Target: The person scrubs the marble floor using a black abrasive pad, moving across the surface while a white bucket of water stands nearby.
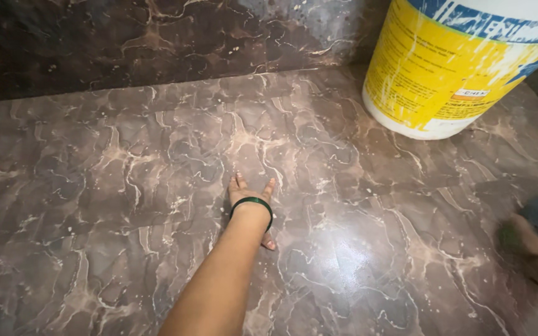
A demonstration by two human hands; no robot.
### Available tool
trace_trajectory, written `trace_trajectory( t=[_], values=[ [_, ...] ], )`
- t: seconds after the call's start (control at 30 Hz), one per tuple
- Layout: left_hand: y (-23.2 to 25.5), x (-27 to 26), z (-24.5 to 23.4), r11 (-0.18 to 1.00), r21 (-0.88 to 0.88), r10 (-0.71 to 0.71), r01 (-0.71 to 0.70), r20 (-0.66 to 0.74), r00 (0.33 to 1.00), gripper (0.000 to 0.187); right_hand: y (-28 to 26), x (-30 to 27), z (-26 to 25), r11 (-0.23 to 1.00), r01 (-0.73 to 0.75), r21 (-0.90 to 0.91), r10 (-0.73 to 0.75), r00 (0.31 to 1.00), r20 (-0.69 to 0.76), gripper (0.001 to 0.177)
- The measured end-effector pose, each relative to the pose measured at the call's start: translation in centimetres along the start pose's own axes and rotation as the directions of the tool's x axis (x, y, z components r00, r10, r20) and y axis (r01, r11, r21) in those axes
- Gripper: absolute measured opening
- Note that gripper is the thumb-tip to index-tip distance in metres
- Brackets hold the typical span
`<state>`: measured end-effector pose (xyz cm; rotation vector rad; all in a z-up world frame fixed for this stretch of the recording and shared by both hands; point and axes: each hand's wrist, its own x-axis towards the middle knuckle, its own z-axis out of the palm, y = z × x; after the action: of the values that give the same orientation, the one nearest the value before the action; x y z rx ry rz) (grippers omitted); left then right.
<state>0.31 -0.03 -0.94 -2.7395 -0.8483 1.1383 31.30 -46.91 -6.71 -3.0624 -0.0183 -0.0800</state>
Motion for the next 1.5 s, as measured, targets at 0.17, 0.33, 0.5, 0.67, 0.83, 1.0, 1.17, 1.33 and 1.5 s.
trace_trajectory(
  t=[0.17,0.33,0.5,0.67,0.83,1.0,1.17,1.33,1.5],
  values=[
    [-0.3,-1.1,-0.5,1.000,-0.012,0.009,-0.009,0.044,0.999,0.169,-17.5,-6.6,-2.0,0.988,0.152,0.012,-0.152,0.974,0.167,0.104],
    [-0.3,-1.3,-0.4,1.000,0.001,0.013,-0.013,0.035,0.999,0.169,-30.5,-16.6,-3.4,0.888,0.445,0.117,-0.460,0.865,0.199,0.102],
    [-0.3,0.2,0.5,1.000,0.011,-0.021,0.021,0.026,0.999,0.168,-30.0,-15.9,-5.2,0.902,0.421,0.101,-0.430,0.845,0.318,0.102],
    [-0.1,0.0,0.2,0.999,0.030,-0.031,0.029,0.060,0.998,0.167,-18.4,-6.8,-3.9,0.917,0.309,0.252,-0.353,0.922,0.157,0.108],
    [0.0,-1.2,-1.0,0.999,0.044,-0.033,0.029,0.102,0.994,0.171,-1.1,1.8,-1.1,0.995,0.085,0.059,-0.091,0.991,0.099,0.121],
    [0.1,-1.6,-1.2,0.995,0.089,-0.054,0.044,0.109,0.993,0.169,6.2,3.3,-0.3,0.998,-0.065,-0.012,0.066,0.994,0.092,0.121],
    [2.1,-1.6,-2.3,0.996,-0.087,-0.022,0.022,0.001,1.000,0.161,-2.8,-2.5,-1.3,0.989,0.106,0.098,-0.115,0.990,0.086,0.118],
    [10.1,-0.4,-4.9,0.979,-0.088,0.161,-0.186,-0.238,0.958,0.165,-19.0,-11.0,-3.9,0.943,0.312,0.121,-0.330,0.926,0.182,0.102],
    [18.7,3.0,-4.6,0.964,-0.129,0.179,-0.231,-0.327,0.928,0.172,-23.2,-13.2,-5.1,0.932,0.353,0.085,-0.362,0.885,0.294,0.100]
  ],
)
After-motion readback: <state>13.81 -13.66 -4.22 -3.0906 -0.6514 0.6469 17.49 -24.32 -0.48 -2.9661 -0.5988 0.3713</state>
